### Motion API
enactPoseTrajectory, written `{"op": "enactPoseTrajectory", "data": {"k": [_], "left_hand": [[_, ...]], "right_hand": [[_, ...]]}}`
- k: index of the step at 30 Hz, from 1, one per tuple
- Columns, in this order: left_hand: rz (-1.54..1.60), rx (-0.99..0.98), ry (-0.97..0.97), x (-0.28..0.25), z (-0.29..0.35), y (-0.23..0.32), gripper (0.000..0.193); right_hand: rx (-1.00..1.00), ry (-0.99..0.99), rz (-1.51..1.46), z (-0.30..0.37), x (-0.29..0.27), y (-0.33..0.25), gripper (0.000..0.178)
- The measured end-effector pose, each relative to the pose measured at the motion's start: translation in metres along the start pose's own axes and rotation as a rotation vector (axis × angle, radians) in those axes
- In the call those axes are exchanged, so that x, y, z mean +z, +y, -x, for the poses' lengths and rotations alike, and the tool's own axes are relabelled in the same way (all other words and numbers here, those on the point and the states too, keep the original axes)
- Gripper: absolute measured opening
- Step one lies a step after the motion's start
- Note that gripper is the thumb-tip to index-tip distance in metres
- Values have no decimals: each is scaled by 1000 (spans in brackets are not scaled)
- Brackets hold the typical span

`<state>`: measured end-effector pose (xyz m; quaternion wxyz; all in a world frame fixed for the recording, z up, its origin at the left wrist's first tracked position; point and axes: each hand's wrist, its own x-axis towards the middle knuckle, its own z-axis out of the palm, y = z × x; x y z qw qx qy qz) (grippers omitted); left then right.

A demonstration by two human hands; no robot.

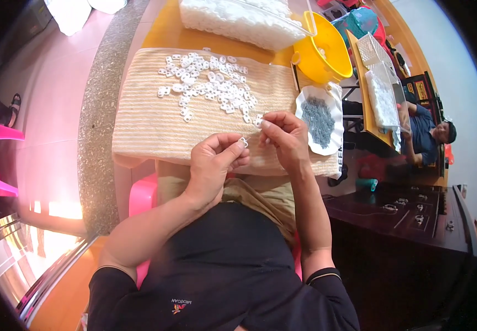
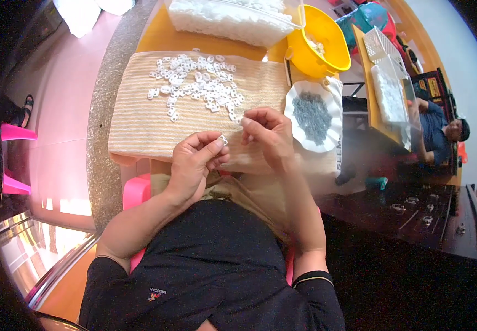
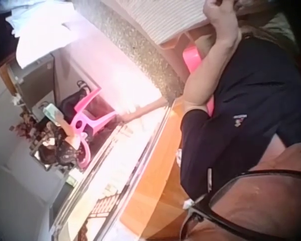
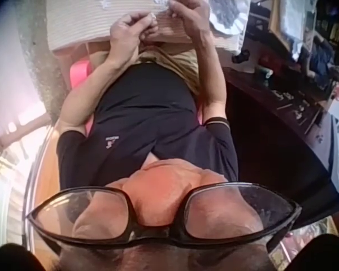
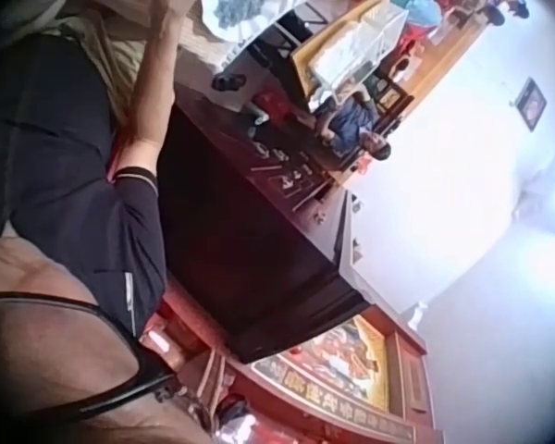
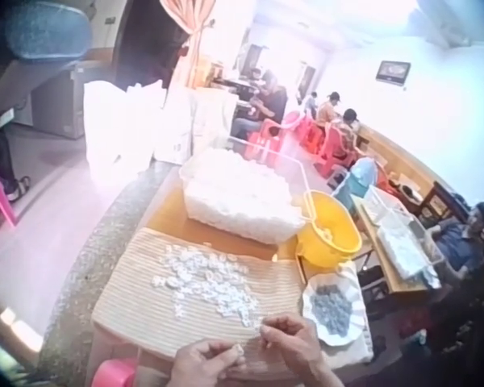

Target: Assembling small white plastic components by hand.

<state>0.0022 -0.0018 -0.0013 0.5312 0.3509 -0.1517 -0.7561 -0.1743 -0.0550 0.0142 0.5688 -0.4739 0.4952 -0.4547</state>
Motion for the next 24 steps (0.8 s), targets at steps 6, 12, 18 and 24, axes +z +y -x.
{"op": "enactPoseTrajectory", "data": {"k": [6, 12, 18, 24], "left_hand": [[24, 41, -10, -1, -2, -2, 15], [40, 55, -11, -1, -3, -3, 15], [40, 52, -4, -1, -3, -5, 15], [32, 48, -4, -2, -3, -6, 15]], "right_hand": [[26, -117, -106, 19, -1, 15, 14], [32, -119, -122, 29, 1, 21, 15], [32, -104, -122, 35, 2, 23, 18], [42, -111, -172, 36, 1, 27, 21]]}}
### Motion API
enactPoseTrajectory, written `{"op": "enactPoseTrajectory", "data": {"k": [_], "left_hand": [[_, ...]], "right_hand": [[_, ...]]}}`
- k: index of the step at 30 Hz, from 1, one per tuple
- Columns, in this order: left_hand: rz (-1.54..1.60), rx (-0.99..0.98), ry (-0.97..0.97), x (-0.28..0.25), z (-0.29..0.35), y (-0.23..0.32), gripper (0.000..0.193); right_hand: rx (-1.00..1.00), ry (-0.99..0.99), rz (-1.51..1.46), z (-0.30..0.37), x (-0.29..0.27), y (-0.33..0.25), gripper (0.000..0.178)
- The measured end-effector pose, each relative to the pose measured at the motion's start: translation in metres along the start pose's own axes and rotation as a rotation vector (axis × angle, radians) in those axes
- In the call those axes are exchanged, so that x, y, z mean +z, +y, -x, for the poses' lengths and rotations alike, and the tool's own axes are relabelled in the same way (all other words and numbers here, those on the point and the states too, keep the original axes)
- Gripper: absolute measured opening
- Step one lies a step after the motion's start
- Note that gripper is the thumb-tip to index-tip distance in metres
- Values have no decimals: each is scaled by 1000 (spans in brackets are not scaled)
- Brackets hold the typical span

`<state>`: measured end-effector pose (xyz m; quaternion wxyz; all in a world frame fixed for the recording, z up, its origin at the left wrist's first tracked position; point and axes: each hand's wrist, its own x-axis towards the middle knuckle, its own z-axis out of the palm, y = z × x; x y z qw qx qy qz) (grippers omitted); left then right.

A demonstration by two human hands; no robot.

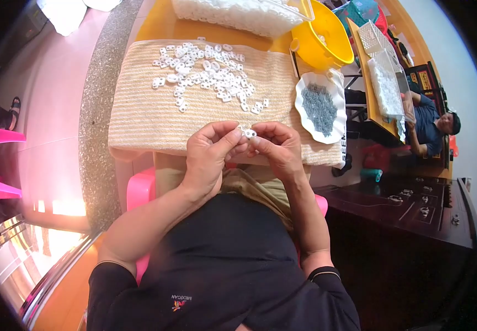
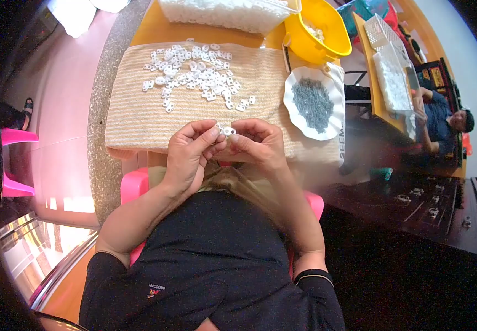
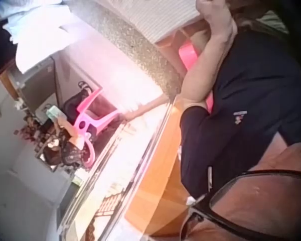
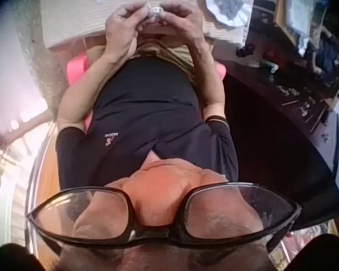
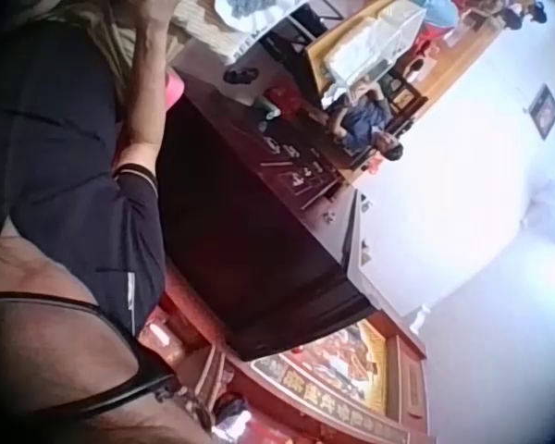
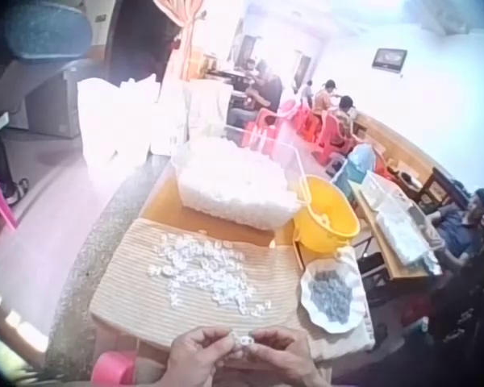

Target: Assembling small white plastic components by hand.

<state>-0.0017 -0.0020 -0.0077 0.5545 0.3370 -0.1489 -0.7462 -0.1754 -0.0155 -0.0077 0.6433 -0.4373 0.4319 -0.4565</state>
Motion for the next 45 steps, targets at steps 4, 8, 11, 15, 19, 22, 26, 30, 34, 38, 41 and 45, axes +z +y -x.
{"op": "enactPoseTrajectory", "data": {"k": [4, 8, 11, 15, 19, 22, 26, 30, 34, 38, 41, 45], "left_hand": [[7, 0, -17, -2, 0, -1, 15], [16, -2, -15, 0, 1, -1, 15], [11, -12, -22, -1, 1, -1, 16], [21, -19, -25, -1, 0, -2, 16], [31, -23, -33, -1, 0, -1, 16], [24, -22, -40, -1, 0, -1, 16], [21, -24, -39, -1, 0, -1, 16], [21, -32, -33, 0, 0, -1, 16], [26, -38, -29, 1, 1, -1, 16], [19, -44, -37, -1, 0, -1, 16], [7, -57, -46, -1, 1, 0, 16], [4, -67, -65, -1, 0, 0, 16]], "right_hand": [[1, -21, 23, 1, 2, 0, 23], [8, -40, 50, 1, 0, 1, 24], [33, -55, 45, 3, 0, 0, 23], [9, -69, 92, 3, 1, 1, 20], [-32, -64, 127, 4, 5, -1, 18], [-27, -58, 88, 4, 6, -1, 17], [-13, -61, 71, 5, 7, 0, 19], [19, -61, 51, 6, 5, 0, 21], [47, -66, 37, 7, 5, -1, 24], [32, -100, 26, 7, 4, -1, 26], [54, -106, 25, 7, 5, -6, 27], [66, -146, 68, 6, 2, -8, 27]]}}
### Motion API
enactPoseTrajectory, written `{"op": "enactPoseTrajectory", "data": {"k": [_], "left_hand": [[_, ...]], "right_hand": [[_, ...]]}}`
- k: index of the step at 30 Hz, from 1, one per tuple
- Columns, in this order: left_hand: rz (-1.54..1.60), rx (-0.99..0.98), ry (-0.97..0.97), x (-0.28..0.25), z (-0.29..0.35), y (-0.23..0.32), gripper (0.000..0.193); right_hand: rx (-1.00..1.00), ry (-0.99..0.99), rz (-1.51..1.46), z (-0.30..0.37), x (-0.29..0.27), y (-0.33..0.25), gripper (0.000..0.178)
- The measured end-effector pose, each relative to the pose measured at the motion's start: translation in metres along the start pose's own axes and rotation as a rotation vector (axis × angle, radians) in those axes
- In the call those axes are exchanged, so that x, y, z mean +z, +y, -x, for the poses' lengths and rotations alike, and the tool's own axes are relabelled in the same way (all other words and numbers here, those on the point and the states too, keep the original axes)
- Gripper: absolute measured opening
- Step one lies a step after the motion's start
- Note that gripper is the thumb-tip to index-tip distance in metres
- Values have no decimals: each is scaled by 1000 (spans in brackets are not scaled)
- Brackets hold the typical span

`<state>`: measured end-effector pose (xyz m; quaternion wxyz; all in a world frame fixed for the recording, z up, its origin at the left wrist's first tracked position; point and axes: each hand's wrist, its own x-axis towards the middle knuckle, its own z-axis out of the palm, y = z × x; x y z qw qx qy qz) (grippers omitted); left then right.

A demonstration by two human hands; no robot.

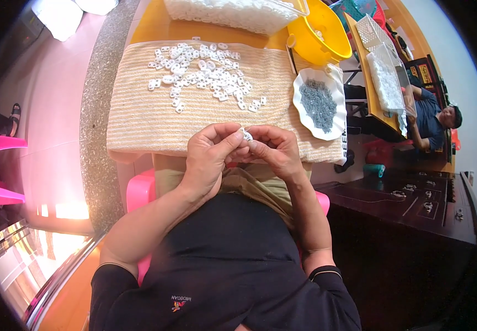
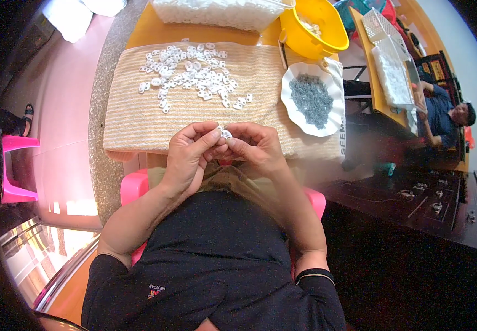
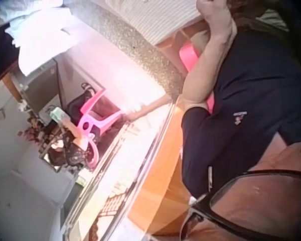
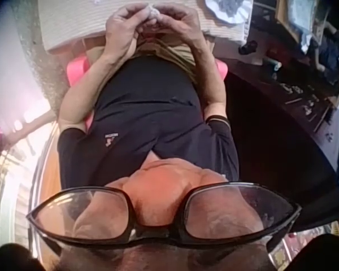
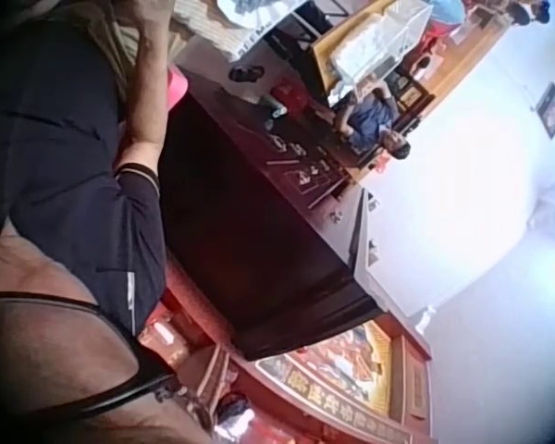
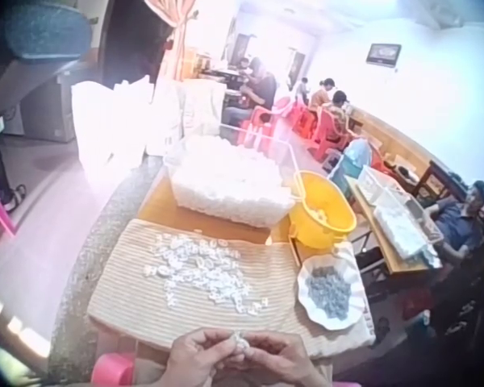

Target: Assembling small white plastic components by hand.

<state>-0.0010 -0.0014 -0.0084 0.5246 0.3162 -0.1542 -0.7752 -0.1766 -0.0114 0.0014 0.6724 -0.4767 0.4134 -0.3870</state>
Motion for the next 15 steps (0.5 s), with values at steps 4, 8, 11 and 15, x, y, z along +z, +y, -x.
{"op": "enactPoseTrajectory", "data": {"k": [4, 8, 11, 15], "left_hand": [[-10, 0, 3, 1, 0, 0, 15], [-7, -11, 0, 2, 0, 1, 15], [-9, -11, 18, 5, 1, 2, 12], [-8, -14, 5, 5, 2, 3, 13]], "right_hand": [[-4, -11, -44, 0, -2, 1, 25], [-6, -16, -27, 0, -5, 4, 22], [-76, -26, 53, -2, -7, 5, 23], [-35, -21, 45, 0, -6, 3, 23]]}}
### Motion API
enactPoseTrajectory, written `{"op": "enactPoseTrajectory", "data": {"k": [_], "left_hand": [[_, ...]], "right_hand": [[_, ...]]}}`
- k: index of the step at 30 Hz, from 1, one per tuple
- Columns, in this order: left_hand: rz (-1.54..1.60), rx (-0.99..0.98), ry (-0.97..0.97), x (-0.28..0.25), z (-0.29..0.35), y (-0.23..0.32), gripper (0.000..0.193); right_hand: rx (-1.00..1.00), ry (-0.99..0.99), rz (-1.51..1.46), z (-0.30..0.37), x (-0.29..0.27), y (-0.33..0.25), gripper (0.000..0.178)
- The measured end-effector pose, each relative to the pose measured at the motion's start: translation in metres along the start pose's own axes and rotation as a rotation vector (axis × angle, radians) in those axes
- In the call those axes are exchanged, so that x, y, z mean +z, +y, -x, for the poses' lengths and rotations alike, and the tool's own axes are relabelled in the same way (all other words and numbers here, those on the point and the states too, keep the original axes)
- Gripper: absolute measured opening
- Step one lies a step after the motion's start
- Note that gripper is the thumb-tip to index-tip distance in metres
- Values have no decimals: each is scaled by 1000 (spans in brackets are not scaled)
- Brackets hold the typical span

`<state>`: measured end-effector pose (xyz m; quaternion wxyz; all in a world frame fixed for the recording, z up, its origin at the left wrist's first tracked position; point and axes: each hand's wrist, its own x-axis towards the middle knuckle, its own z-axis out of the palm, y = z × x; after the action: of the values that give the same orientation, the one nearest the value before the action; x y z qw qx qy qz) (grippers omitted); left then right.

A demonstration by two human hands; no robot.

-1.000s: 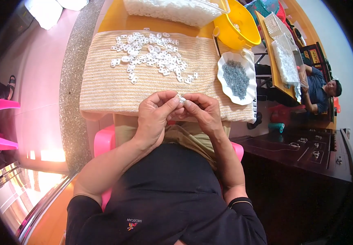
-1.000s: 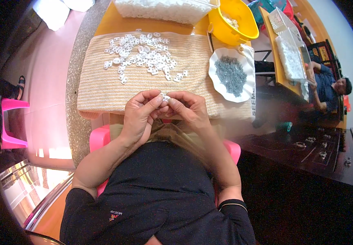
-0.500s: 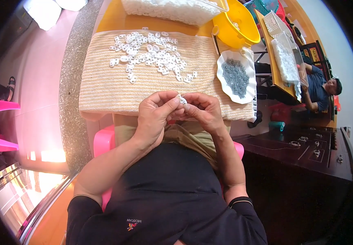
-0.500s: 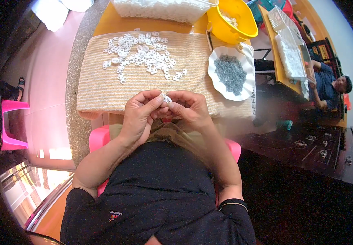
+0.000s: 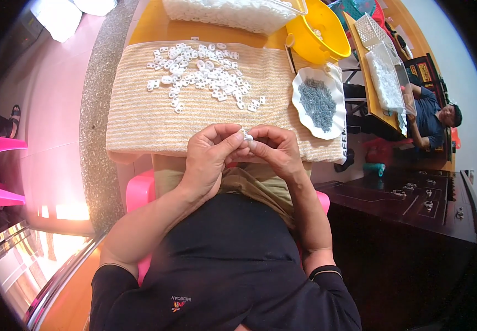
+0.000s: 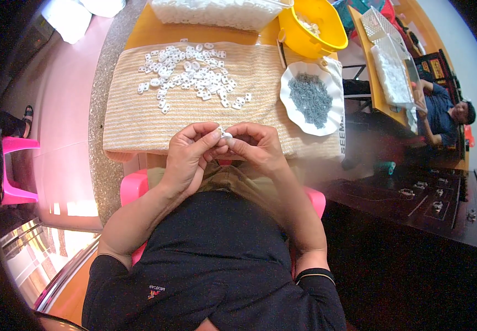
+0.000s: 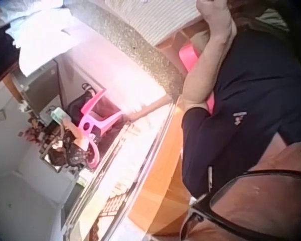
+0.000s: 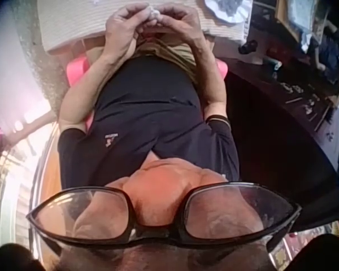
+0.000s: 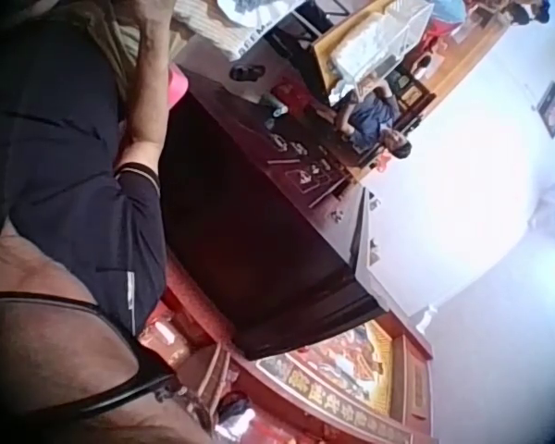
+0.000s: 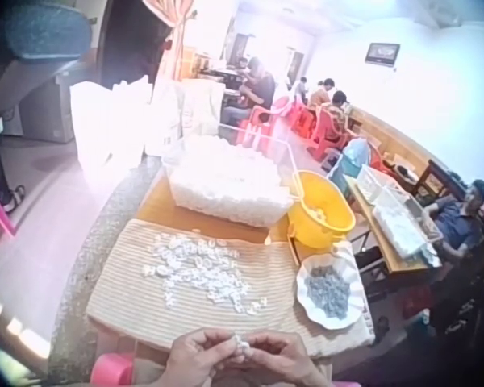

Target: Assembling small white plastic components by hand.

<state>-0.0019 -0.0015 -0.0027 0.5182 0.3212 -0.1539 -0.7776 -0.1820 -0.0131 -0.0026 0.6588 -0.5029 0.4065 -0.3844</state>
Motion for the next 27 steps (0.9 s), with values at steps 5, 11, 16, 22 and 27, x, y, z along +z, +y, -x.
{"op": "enactPoseTrajectory", "data": {"k": [5, 11, 16, 22, 27], "left_hand": [[-2, -20, -11, -3, -1, -1, 14], [-10, -25, -14, -3, 0, 0, 14], [-13, -40, -13, 0, 1, 1, 14], [-34, -43, -14, 1, 1, 2, 14], [-23, -55, -28, 2, 2, 4, 14]], "right_hand": [[26, 16, -66, 1, 2, -2, 25], [33, -18, -70, 1, 0, -4, 28], [37, -45, -105, 1, -2, -4, 28], [38, -42, -122, 0, -1, -4, 28], [81, -39, -131, 1, -1, -6, 28]]}}
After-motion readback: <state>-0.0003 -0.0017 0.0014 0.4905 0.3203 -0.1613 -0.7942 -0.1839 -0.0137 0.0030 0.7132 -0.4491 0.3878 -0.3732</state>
